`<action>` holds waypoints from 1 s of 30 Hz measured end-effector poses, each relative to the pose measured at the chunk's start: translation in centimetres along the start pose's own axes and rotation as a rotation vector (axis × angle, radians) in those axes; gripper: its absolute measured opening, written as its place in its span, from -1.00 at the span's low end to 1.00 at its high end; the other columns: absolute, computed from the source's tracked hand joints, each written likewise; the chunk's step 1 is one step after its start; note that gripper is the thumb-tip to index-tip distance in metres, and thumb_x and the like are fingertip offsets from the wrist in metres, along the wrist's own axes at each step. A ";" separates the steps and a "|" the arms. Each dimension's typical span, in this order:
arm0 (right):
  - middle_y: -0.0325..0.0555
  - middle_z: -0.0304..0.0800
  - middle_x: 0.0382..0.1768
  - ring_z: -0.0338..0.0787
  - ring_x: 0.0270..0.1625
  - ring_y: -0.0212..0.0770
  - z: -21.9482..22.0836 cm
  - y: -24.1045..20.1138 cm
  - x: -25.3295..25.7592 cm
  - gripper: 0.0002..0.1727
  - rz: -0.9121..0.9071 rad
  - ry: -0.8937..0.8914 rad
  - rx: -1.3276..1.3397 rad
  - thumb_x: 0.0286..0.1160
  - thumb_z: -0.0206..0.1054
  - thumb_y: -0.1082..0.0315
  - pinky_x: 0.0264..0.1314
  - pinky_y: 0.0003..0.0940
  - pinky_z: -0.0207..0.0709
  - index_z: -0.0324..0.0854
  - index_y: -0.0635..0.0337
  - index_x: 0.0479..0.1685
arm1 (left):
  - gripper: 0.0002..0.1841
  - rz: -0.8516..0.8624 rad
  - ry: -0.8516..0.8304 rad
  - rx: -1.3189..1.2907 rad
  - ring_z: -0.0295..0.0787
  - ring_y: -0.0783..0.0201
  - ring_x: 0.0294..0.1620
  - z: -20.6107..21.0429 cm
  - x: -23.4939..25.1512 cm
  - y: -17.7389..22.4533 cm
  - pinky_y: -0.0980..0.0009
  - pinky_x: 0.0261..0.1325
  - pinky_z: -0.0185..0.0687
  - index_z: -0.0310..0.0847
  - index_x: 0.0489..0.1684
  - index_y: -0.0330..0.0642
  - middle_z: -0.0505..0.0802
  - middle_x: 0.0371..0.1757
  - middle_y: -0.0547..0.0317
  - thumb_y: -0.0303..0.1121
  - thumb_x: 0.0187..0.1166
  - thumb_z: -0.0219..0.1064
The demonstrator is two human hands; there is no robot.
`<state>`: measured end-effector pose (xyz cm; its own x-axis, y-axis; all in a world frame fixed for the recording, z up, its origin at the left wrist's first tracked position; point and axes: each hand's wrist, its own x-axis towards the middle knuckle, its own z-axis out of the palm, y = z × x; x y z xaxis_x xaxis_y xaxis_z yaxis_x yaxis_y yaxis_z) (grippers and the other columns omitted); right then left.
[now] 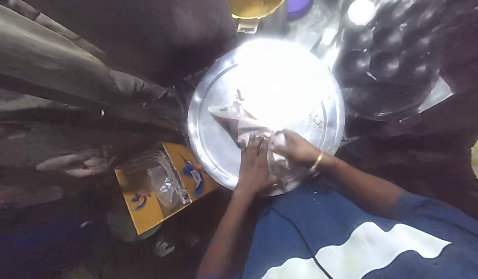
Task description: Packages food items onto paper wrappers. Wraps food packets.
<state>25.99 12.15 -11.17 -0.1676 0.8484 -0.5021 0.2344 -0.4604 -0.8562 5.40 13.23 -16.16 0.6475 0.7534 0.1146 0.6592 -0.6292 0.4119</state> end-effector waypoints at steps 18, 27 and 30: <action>0.11 0.77 0.21 0.79 0.21 0.06 0.5 -9.4 15.9 -0.15 -0.208 0.065 -0.622 0.33 0.53 -0.24 0.32 0.16 0.61 0.53 0.17 0.52 | -0.69 -0.088 0.333 -0.170 0.54 -0.03 0.60 3.2 -0.1 -0.5 -0.09 0.79 0.17 0.78 0.05 -0.28 0.83 0.29 -0.02 -0.40 0.36 0.39; 0.20 0.79 0.09 0.79 0.10 -0.03 9.0 -13.1 15.3 -0.31 -0.203 -0.317 -0.356 0.85 -0.06 -0.16 0.27 0.00 0.60 0.65 0.35 0.29 | -0.62 -0.292 0.232 -0.137 0.83 -0.17 -0.02 2.7 -0.5 1.3 -0.08 0.16 0.70 0.78 -0.28 -0.37 0.85 -0.19 -0.21 -0.12 0.44 0.47; 0.14 0.78 0.05 0.80 -0.09 -0.15 10.9 -13.8 15.6 -0.50 -0.167 -0.403 -0.125 0.81 0.15 0.01 0.01 -0.17 0.71 0.59 0.23 0.41 | -0.63 -0.316 0.220 -0.174 0.81 -0.13 0.06 2.6 -0.9 1.4 -0.07 0.21 0.67 0.81 -0.22 -0.33 0.86 -0.11 -0.19 -0.10 0.48 0.41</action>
<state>9.70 28.93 -8.50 -0.5670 0.7274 -0.3866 0.2817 -0.2699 -0.9208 6.71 11.16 -18.08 0.3145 0.9388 0.1405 0.7258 -0.3333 0.6017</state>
